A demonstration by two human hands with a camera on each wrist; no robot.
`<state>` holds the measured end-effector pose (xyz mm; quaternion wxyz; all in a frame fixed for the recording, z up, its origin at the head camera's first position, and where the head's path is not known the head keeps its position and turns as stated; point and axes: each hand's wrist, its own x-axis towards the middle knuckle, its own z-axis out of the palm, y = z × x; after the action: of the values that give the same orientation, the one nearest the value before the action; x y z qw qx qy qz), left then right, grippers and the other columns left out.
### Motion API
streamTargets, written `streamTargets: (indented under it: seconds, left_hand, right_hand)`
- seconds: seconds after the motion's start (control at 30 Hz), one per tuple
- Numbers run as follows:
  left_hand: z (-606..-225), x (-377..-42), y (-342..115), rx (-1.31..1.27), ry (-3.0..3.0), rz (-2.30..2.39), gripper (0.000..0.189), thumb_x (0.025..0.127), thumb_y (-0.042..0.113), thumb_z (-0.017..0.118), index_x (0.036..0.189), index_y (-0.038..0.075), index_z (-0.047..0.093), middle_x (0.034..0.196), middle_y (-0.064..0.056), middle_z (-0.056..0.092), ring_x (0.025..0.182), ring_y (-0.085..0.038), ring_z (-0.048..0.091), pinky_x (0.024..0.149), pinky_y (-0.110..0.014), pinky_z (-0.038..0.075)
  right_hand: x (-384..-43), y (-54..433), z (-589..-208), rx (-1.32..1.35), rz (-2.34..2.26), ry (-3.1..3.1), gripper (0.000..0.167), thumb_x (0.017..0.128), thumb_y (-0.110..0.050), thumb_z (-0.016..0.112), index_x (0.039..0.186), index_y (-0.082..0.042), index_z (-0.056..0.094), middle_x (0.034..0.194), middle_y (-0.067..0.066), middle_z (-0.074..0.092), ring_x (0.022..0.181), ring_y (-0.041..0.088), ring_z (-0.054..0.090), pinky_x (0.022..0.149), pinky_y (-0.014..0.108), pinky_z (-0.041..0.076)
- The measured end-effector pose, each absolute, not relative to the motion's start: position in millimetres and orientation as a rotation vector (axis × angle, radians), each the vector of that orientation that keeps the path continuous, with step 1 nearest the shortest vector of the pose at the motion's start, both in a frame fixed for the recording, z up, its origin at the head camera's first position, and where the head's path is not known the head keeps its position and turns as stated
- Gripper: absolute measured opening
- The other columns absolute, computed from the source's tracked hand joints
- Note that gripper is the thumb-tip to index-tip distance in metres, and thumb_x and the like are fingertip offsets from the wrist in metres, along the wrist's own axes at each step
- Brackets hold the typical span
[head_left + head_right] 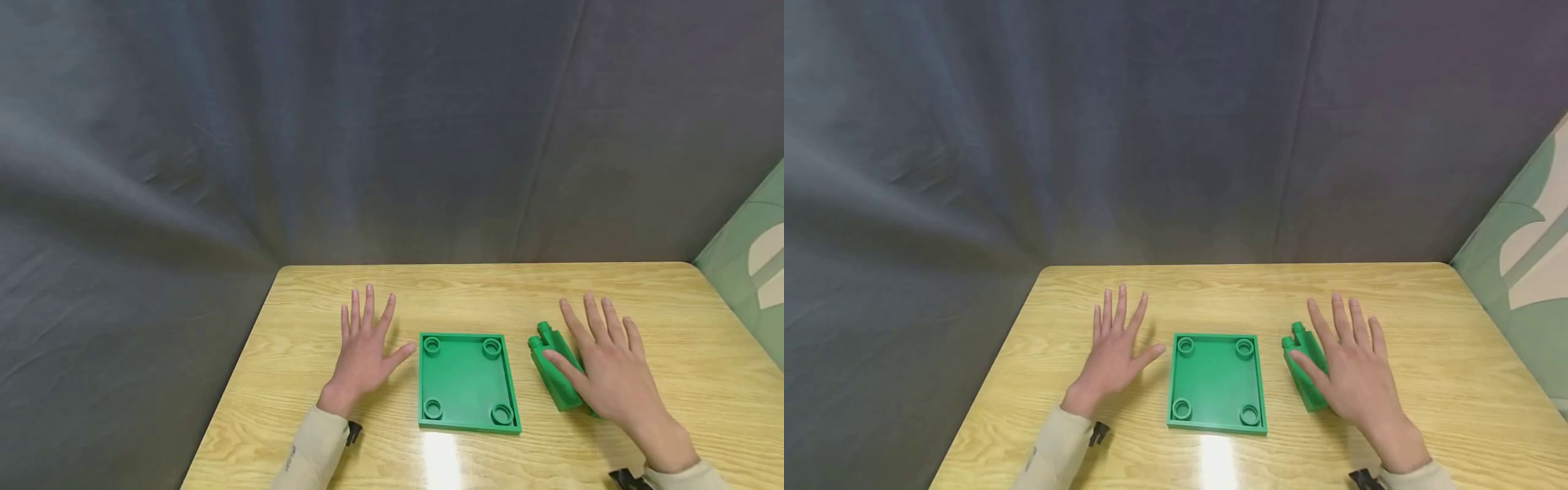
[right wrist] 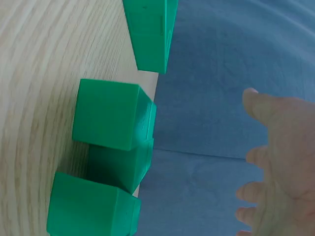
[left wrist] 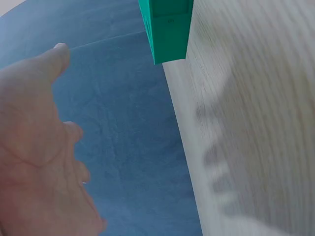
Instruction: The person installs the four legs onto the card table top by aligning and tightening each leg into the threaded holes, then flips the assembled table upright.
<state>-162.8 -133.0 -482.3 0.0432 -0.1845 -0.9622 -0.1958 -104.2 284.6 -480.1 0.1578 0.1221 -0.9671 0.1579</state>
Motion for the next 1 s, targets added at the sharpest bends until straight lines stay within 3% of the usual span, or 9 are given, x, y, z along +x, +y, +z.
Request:
streamTargets:
  seconds: [0.23, 0.43, 0.6, 0.77, 1.0]
  left_hand:
    - [-485.1, -148.7, -133.8, -0.581, -2.892, -0.721, 0.095, 0.108, 0.064, 0.059, 0.180, 0.026, 0.011, 0.184, -0.014, -0.017, 0.168, -0.043, -0.024, 0.136, -0.070, -0.011]
    - [-491.1, -133.6, -132.7, -0.527, -2.830, -0.814, 0.093, 0.109, 0.055, 0.066, 0.180, 0.020, 0.017, 0.184, -0.020, -0.014, 0.168, -0.050, -0.017, 0.135, -0.074, -0.005]
    - [-495.6, -123.9, -130.2, -0.479, -2.799, -0.874, 0.093, 0.108, 0.051, 0.068, 0.180, 0.018, 0.018, 0.184, -0.021, -0.010, 0.168, -0.048, -0.017, 0.135, -0.076, -0.002]
    - [-497.2, -114.6, -124.6, -0.456, -2.782, -1.013, 0.093, 0.108, 0.047, 0.068, 0.180, 0.020, 0.017, 0.184, -0.017, -0.012, 0.169, -0.049, -0.013, 0.134, -0.078, 0.004]
    - [-500.5, -107.6, -113.8, -0.431, -2.713, -1.255, 0.090, 0.108, 0.044, 0.069, 0.180, 0.023, 0.019, 0.186, -0.005, -0.009, 0.171, -0.039, -0.006, 0.128, -0.083, 0.016]
  right_hand:
    - [-93.1, 278.6, -480.0, 0.326, 0.473, -2.721, 0.087, 0.110, -0.048, 0.068, 0.179, -0.017, 0.024, 0.177, 0.036, 0.020, 0.167, 0.057, 0.011, 0.133, 0.079, 0.005]
    - [-84.7, 275.5, -482.6, 0.278, 0.520, -2.658, 0.082, 0.112, -0.044, 0.066, 0.178, -0.014, 0.027, 0.175, 0.039, 0.023, 0.165, 0.058, 0.015, 0.128, 0.083, 0.012]
    - [-78.4, 269.6, -487.8, 0.250, 0.597, -2.595, 0.079, 0.112, -0.041, 0.066, 0.177, -0.013, 0.030, 0.170, 0.040, 0.032, 0.156, 0.063, 0.028, 0.118, 0.087, 0.020]
    - [-74.8, 262.1, -492.4, 0.214, 0.682, -2.517, 0.077, 0.111, -0.038, 0.068, 0.174, -0.010, 0.035, 0.164, 0.041, 0.039, 0.140, 0.069, 0.039, 0.116, 0.088, 0.023]
    - [-68.6, 254.6, -501.4, 0.158, 0.796, -2.464, 0.078, 0.108, -0.029, 0.073, 0.173, -0.007, 0.036, 0.158, 0.042, 0.044, 0.133, 0.070, 0.043, 0.116, 0.088, 0.022]
